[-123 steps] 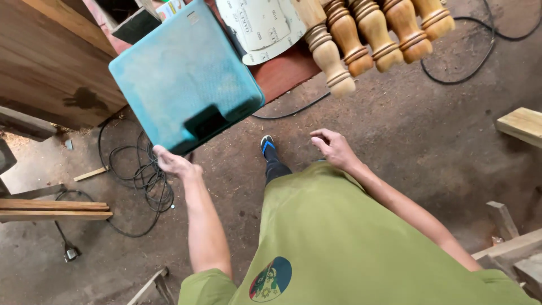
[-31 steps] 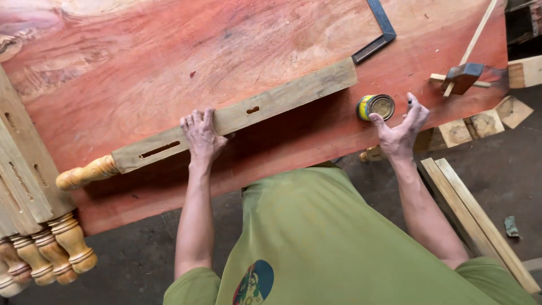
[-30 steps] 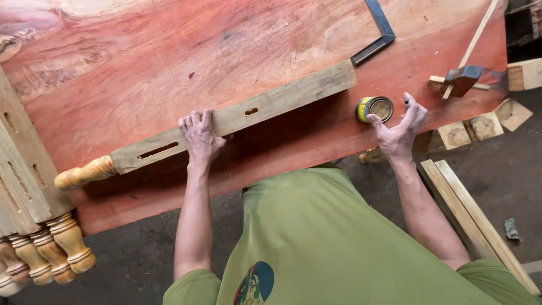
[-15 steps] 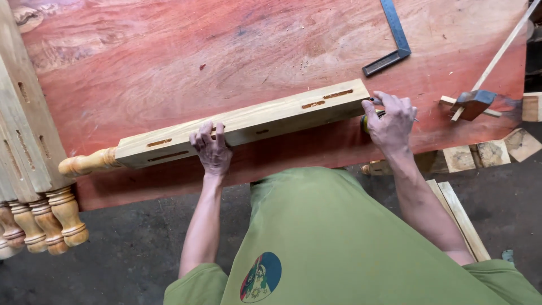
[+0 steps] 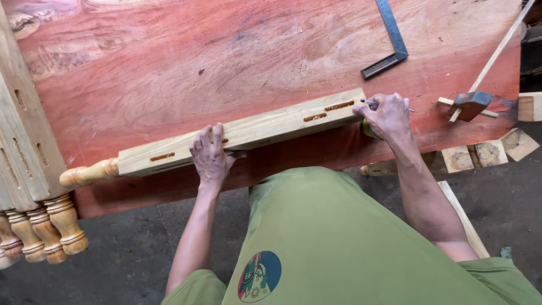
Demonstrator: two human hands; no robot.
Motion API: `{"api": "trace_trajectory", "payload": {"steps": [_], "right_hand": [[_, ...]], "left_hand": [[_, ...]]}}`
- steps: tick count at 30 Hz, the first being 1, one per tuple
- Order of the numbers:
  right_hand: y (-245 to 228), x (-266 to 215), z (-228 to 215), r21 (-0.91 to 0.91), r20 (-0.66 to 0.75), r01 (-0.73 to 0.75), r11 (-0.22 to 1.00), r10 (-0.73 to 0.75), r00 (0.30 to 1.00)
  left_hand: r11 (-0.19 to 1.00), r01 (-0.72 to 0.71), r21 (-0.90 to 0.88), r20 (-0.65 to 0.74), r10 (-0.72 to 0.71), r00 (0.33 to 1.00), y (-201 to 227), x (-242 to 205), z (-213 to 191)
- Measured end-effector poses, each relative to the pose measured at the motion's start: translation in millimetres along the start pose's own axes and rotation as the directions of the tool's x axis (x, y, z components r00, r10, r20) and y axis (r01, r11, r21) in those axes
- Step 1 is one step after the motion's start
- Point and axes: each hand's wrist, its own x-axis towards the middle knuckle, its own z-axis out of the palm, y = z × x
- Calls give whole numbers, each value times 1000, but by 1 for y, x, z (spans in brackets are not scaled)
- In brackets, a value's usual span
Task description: The person marks a wooden piece with a pencil and a can, then opens a toolbox to retrieve a hammer. They return to the workbench, use a square ruler to draw lines on the wood, and continue marking it with the pencil.
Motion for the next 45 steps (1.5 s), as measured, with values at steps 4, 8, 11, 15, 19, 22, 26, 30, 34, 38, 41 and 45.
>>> {"api": "trace_trajectory", "payload": {"steps": [4, 8, 11, 15, 19, 22, 26, 30, 34, 38, 41, 45], "right_hand": [[2, -12, 1, 11, 53, 9, 1000, -9, 999], [11, -26, 3, -2, 26, 79, 997, -79, 997], [20, -32, -5, -17, -103, 176, 984, -177, 979], [55, -35, -3, 63, -301, 161, 985, -135, 944], [128, -22, 20, 279, -133, -447, 850, 495, 859], [160, -8, 50, 306, -25, -486, 819, 517, 855], [163, -5, 35, 206, -4, -428, 880, 438, 899], [86, -14, -39, 130, -133, 24, 991, -7, 991], [-24, -20, -75, -119, -65, 500, 858, -509, 858], [-61, -16, -60, -124, -2, 601, 789, -606, 795], [-77, -33, -26, -219, 96, 599, 770, -594, 799], [-80, -53, 57, -104, 280, 490, 866, -447, 849]], "left_hand": [[992, -120, -35, 123, 123, 985, 14, 21, -37], [992, -114, -63, 101, 120, 988, -22, -18, 34], [989, -111, -97, 97, 120, 988, -25, -18, 34], [984, -79, -158, 106, 97, 990, -16, -17, 24], [978, -169, -121, 218, 193, 957, -35, -18, 41], [963, -249, -103, 275, 268, 923, -35, -1, 26], [954, -288, -82, 272, 299, 914, -28, 30, -10], [882, -462, 95, 200, 438, 877, -33, 107, -63], [836, -549, -23, 233, 538, 810, -73, 183, -77], [810, -545, -217, 224, 585, 780, -89, 247, -76], [800, -575, -169, 303, 597, 743, -91, 278, -36], [699, -715, 31, 361, 659, 660, -85, 299, 39]]}}
